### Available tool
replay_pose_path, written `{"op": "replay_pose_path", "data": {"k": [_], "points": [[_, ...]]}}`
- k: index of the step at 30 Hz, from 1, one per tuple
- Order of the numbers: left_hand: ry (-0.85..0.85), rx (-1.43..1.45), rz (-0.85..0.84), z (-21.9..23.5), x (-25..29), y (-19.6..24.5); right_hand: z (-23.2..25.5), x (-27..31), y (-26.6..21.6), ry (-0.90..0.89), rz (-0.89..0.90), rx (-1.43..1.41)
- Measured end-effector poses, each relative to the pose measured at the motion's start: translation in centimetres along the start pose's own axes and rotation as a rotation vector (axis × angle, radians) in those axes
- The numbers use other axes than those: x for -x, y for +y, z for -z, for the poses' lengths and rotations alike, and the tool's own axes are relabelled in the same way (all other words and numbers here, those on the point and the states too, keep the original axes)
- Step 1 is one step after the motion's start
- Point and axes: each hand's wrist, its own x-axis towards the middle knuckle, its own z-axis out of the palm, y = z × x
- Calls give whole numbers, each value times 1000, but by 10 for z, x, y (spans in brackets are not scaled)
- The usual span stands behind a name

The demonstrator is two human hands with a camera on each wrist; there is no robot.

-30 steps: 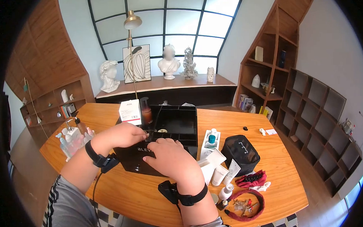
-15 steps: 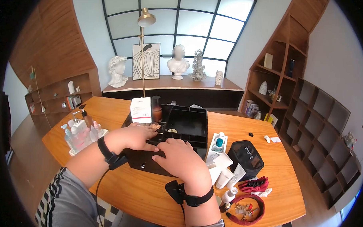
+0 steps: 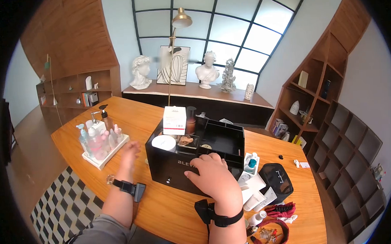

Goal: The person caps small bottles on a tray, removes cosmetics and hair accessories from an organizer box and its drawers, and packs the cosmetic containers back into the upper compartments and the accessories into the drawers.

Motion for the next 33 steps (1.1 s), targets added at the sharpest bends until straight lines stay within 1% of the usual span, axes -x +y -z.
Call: {"op": "replay_pose_path", "data": {"k": [1, 2, 4, 6, 7, 8, 10, 11, 12, 13, 14, 16, 17, 19, 20, 22, 25, 26, 28, 29, 31, 32, 33], "points": [[-2, -76, 79, 2, -6, -11, -3, 0, 3, -4, -1, -33], [3, -69, 81, 3, -8, -16, -3, 1, 3, -9, 4, -28], [-151, -234, 85, 3, -8, -27, -3, 1, 3, 24, 21, -47], [-273, -287, 234, -3, -4, -23, -1, 0, 1, 11, 28, -57], [-397, -298, 179, 1, -25, -62, -1, 0, 1, 20, 23, -66], [-434, -231, 280, -4, -9, -38, -2, -1, 1, 29, 18, -74], [-468, -305, 196, -4, -6, -38, 1, -2, -4, 27, 23, -76], [-462, -300, 200, -3, -5, -39, 1, -2, -4, 22, 15, -74], [-469, -327, 166, -3, -6, -42, 2, -1, -5, 19, 5, -72], [-478, -355, 132, -2, -8, -46, 2, 0, -7, 26, 1, -68], [-477, -351, 136, -2, -11, -53, 2, 0, -6, 22, 2, -65], [-484, -435, 35, -1, -15, -67, 1, 1, -5, 39, 27, -48], [-485, -432, 37, -1, -10, -59, 1, 1, -5, 36, 26, -45], [-435, -698, -7, -2, 3, -35, 1, 2, -6, 29, 21, -47], [-436, -696, -7, -2, 3, -36, 1, 2, -5, 28, 21, -45], [-414, -808, -57, -3, 0, -39, 1, 2, -6, 32, 21, -38], [-383, -865, -52, -4, -2, -40, 0, 2, -6, 23, 8, -30], [-388, -865, -51, -5, -1, -35, 0, 2, -6, 22, 3, -30], [-187, -861, -41, -8, 3, -23, 1, 3, -6, 15, 9, -24], [-198, -862, -44, -9, 3, -19, 1, 4, -6, 19, -1, -22], [-46, -676, -203, -6, 1, -17, 1, 5, -7, 25, -5, -36], [-58, -676, -208, -6, -3, -23, 2, 6, -8, 32, -16, -35], [76, -541, -352, -6, -8, -32, 4, 7, -10, 31, -33, -44]]}}
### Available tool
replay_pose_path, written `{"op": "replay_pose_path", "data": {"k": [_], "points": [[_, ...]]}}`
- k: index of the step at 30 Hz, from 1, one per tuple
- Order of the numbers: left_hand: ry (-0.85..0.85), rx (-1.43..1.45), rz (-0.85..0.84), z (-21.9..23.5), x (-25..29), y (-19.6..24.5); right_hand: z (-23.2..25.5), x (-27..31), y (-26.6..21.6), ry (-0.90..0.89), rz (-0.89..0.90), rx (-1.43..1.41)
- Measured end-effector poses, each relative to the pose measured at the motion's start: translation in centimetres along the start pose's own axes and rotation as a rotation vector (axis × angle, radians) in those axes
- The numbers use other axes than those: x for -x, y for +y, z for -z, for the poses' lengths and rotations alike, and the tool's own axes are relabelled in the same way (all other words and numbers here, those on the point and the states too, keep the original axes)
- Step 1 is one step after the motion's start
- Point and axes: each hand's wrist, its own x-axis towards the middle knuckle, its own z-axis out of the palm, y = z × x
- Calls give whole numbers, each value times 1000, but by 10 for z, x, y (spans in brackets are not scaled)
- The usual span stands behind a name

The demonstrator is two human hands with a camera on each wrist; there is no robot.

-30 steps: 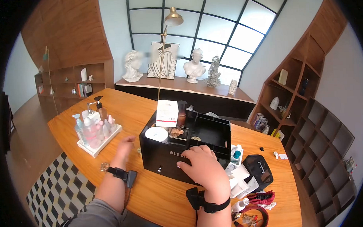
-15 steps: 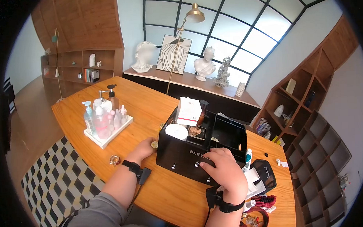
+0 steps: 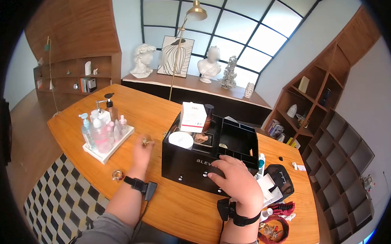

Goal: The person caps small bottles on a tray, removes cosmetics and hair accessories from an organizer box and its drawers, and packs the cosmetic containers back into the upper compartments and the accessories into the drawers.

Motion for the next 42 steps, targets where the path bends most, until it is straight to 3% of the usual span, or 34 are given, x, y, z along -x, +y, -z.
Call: {"op": "replay_pose_path", "data": {"k": [1, 5, 7, 11, 13, 15, 17, 21, 29, 32, 35, 36, 38, 42], "points": [[186, 113, -90, -6, -1, -7, 1, 1, -2, 0, -16, -10], [238, 170, -171, 27, 14, 51, -1, -1, -17, 149, 76, 46], [318, 132, -405, 31, 19, 54, -6, -7, -28, 198, 210, -71], [301, 212, -535, 37, 44, 74, -28, -20, -47, 215, 378, -151], [100, 431, -562, 35, 57, 72, -39, -24, -54, 217, 395, -147], [161, 175, -891, 34, 58, 75, -45, -26, -62, 214, 395, -183], [63, 240, -1061, 30, 57, 83, -54, -28, -61, 222, 423, -200], [15, 276, -1076, 23, 66, 84, -59, -31, -62, 157, 430, -214], [-48, 275, -1056, 22, 62, 85, -63, -31, -59, 132, 351, -152], [35, 348, -1008, 22, 57, 82, -45, -28, -57, 345, 265, -201], [264, 422, -630, 12, 44, 61, -26, -32, -47, 634, 118, -312], [269, 425, -625, 9, 39, 58, -17, -36, -45, 630, 77, -291], [233, 537, -247, 4, 32, 54, 0, -54, -40, 587, 54, -215], [181, 559, -108, -9, 26, 35, 13, -99, -28, 403, -4, -44]]}}
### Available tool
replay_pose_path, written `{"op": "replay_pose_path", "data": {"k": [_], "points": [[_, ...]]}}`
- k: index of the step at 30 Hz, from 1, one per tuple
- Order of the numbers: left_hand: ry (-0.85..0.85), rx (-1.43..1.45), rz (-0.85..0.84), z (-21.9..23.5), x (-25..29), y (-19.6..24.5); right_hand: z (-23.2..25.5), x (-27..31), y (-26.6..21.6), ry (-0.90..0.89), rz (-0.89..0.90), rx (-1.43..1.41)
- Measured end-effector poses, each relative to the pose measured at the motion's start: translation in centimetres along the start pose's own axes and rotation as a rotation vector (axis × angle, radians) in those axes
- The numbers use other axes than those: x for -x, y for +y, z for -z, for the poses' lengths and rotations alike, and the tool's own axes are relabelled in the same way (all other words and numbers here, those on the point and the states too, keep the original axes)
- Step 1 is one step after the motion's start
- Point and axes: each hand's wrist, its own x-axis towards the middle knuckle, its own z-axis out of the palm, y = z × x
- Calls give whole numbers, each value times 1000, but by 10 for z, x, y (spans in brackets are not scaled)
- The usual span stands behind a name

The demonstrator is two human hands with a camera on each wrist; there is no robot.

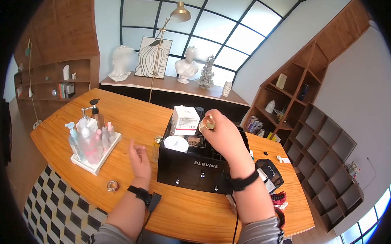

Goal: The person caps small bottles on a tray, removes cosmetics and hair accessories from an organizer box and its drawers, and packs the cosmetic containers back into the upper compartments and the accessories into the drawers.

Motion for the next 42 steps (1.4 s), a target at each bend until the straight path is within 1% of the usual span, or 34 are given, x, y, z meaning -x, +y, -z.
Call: {"op": "replay_pose_path", "data": {"k": [2, 3, 5, 6, 7, 8, 9, 10, 12, 13, 15, 17, 19, 21, 22, 24, 25, 26, 27, 28, 29, 30, 32, 33, 34, 35, 36, 37, 38, 39, 40, 41, 42], "points": [[-39, -119, 43, 2, -2, -11, -7, -17, 9, -338, -105, 276], [-36, -115, 41, 2, -3, -17, -12, -21, 16, -336, -101, 279], [-8, -201, 68, 2, -5, -27, -18, -29, 26, -526, -107, 395], [-6, -200, 65, 2, -6, -30, -19, -32, 24, -588, -137, 464], [-7, -205, 111, 3, -6, -32, -21, -36, 26, -586, -135, 463], [-9, -212, 158, 4, -6, -33, -25, -39, 32, -612, -100, 524], [-11, -215, 157, 4, -7, -35, -29, -41, 37, -638, -65, 583], [-12, -249, 180, 4, -7, -37, -31, -43, 41, -640, -67, 578], [-15, -287, 200, 5, -7, -38, -33, -47, 46, -791, -124, 562], [-32, -308, 205, 5, -6, -38, -33, -47, 47, -790, -123, 559], [-48, -330, 210, 4, -7, -37, -33, -46, 48, -859, -158, 501], [-99, -329, 234, 5, -6, -35, -33, -46, 49, -885, -163, 515], [-117, -301, 261, 4, -5, -47, -35, -45, 52, -912, -171, 530], [-137, -272, 287, 5, -4, -51, -38, -42, 55, -858, -106, 588], [-169, -284, 279, 5, -4, -51, -37, -40, 55, -858, -109, 586], [-204, -297, 267, 5, -4, -55, -31, -36, 48, -720, 82, 812], [-245, -371, 214, 5, -4, -61, -26, -33, 44, -718, 79, 811], [-285, -444, 159, 4, -3, -65, -17, -30, 37, -564, 140, 794], [-287, -443, 158, 4, -2, -67, -9, -26, 29, -411, 200, 775], [-325, -488, 128, 3, 0, -68, 1, -20, 18, -410, 197, 776], [-362, -533, 97, 3, 1, -68, 11, -14, 4, -247, 208, 657], [-366, -534, 94, 3, 1, -67, 23, -5, -10, -85, 216, 536], [-473, -547, 95, 3, -2, -64, 48, 19, -38, 83, 180, 269], [-480, -551, 87, 2, -3, -67, 57, 34, -46, 174, 174, 137], [-490, -536, 109, 1, -4, -71, 65, 52, -54, 245, 104, 12], [-500, -522, 130, 0, -5, -73, 69, 69, -55, 329, 82, -124], [-506, -528, 119, 0, -8, -66, 73, 86, -58, 397, 64, -245], [-574, -531, 190, -1, -14, -57, 76, 100, -60, 465, 50, -366], [-642, -534, 261, -3, -19, -51, 78, 112, -59, 519, 56, -383], [-646, -539, 247, -5, -21, -60, 79, 120, -56, 572, 61, -399], [-605, -404, 257, -5, -18, -85, 81, 126, -50, 596, 68, -367], [-564, -269, 270, -4, -12, -122, 81, 130, -46, 605, 66, -368], [-482, -153, 252, -4, -8, -187, 82, 133, -42, 622, 20, -403]]}}
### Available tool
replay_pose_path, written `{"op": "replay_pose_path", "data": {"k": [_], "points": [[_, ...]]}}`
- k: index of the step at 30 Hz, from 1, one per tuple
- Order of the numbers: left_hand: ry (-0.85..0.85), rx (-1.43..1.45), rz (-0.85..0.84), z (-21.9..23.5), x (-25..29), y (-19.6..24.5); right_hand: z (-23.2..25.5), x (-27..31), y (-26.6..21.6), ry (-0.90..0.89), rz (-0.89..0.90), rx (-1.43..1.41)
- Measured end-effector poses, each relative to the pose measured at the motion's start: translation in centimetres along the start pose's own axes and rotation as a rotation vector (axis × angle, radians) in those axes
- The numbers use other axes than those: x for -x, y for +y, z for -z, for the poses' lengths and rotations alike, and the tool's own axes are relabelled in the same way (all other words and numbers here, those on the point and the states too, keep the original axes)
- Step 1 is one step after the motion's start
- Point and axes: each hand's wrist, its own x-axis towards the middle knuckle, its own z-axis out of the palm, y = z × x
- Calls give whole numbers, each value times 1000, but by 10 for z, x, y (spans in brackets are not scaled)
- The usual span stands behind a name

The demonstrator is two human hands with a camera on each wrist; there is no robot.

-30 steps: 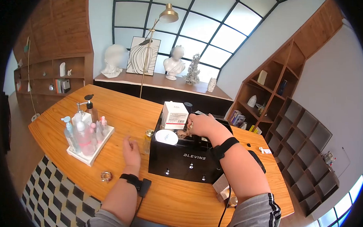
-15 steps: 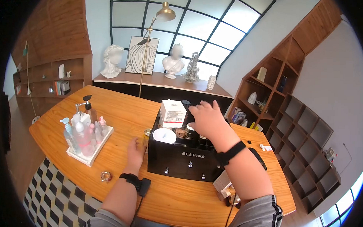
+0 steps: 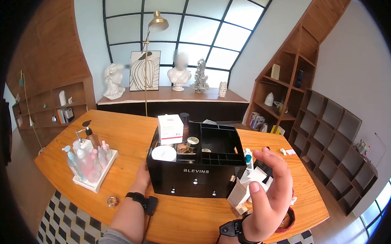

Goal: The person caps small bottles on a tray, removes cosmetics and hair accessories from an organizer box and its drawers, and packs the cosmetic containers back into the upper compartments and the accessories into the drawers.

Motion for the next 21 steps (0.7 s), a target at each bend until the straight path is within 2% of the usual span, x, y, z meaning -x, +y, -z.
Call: {"op": "replay_pose_path", "data": {"k": [2, 4, 6, 8, 10, 13, 14, 16, 17, 19, 20, 21], "points": [[6, -57, 52, 4, 6, 17, 7, -1, 4, 44, -79, 0], [32, -105, 140, 7, 8, 34, 11, -3, 11, 56, -63, 10], [33, -56, 125, 9, 4, 22, 16, -5, 15, 67, -51, 18], [40, -5, 110, 10, 5, 23, 19, -7, 17, -16, -11, 47], [96, -287, 97, 15, 13, 50, 24, -9, 21, -35, -13, 33], [166, -232, 163, 19, 17, 70, 27, -10, 23, -54, -18, 15], [165, -236, 163, 20, 20, 87, 27, -11, 24, -52, -19, 11], [271, -124, 170, 19, 28, 118, 25, -12, 24, -70, -22, -12], [271, -128, 170, 21, 27, 117, 24, -12, 25, -89, -22, -33], [357, -220, -1, 28, 24, 113, 19, -13, 23, -100, -53, -49], [357, -224, -1, 29, 25, 118, 16, -13, 23, -113, -82, -62], [440, -250, -57, 29, 27, 131, 14, -13, 24, -111, -84, -64]]}}
